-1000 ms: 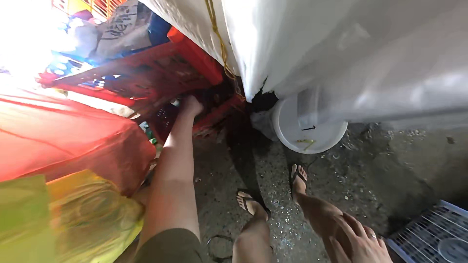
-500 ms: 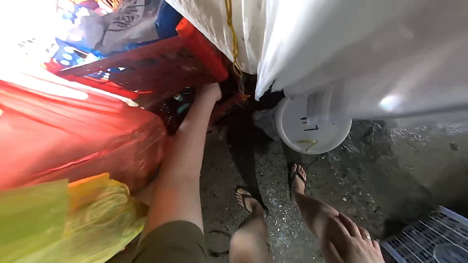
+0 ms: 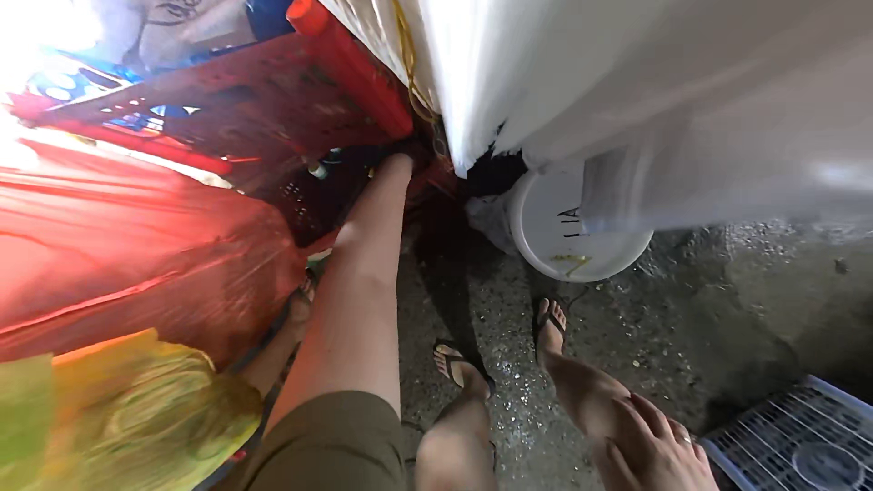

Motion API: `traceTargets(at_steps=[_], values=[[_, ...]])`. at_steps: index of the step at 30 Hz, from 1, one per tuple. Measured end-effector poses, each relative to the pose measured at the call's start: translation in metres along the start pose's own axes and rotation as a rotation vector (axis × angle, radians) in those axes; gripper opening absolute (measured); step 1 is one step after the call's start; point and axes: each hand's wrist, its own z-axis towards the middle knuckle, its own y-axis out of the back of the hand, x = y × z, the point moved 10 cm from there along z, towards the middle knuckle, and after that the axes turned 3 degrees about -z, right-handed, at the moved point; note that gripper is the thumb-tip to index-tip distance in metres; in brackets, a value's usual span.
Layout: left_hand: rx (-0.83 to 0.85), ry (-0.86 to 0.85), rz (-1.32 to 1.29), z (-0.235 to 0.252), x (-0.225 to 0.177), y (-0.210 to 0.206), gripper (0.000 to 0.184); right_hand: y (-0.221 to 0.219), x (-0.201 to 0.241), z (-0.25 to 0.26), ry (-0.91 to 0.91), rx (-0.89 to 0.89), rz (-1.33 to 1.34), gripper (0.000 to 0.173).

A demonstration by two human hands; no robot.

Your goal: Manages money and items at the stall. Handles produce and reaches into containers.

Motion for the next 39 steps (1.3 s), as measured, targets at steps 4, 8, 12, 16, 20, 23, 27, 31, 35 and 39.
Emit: traceTargets(at_steps=[4,8,12,16,20,23,27,31,35,39], values=[[0.069,-0.003,0.091,0.0,0.01,-0.006,0.044,-0.001,0.0,-0.002,-0.004,0.009,-0.001,0.069],[0.082,0.142,0.013,-0.007,0.035,-0.012,0.044,-0.004,0.0,-0.004,0.0,0.015,-0.009,0.07],[0.13,0.181,0.046,-0.01,0.042,-0.017,0.045,-0.004,0.001,-0.007,-0.006,0.017,-0.015,0.067],[0.116,0.072,-0.121,-0.013,0.062,-0.007,0.041,-0.012,-0.004,-0.006,-0.027,0.044,-0.012,0.069],[-0.03,0.137,-0.227,-0.031,0.126,0.029,0.047,-0.019,-0.002,-0.008,-0.012,0.014,-0.013,0.067],[0.058,0.328,-0.111,-0.046,0.164,0.019,0.047,-0.017,0.012,-0.011,-0.002,0.044,-0.07,0.067],[0.144,0.379,-0.281,-0.056,0.169,-0.016,0.045,-0.023,0.02,-0.011,0.003,0.061,-0.095,0.069],[0.163,0.31,-0.271,-0.043,0.155,-0.024,0.045,-0.023,0.024,-0.012,-0.005,0.107,-0.079,0.068],[0.098,0.235,-0.261,-0.038,0.151,-0.016,0.044,-0.025,0.022,-0.011,-0.005,0.094,-0.07,0.07],[0.044,0.227,-0.255,-0.036,0.147,-0.01,0.045,-0.022,0.023,-0.011,0.022,0.051,-0.058,0.068]])
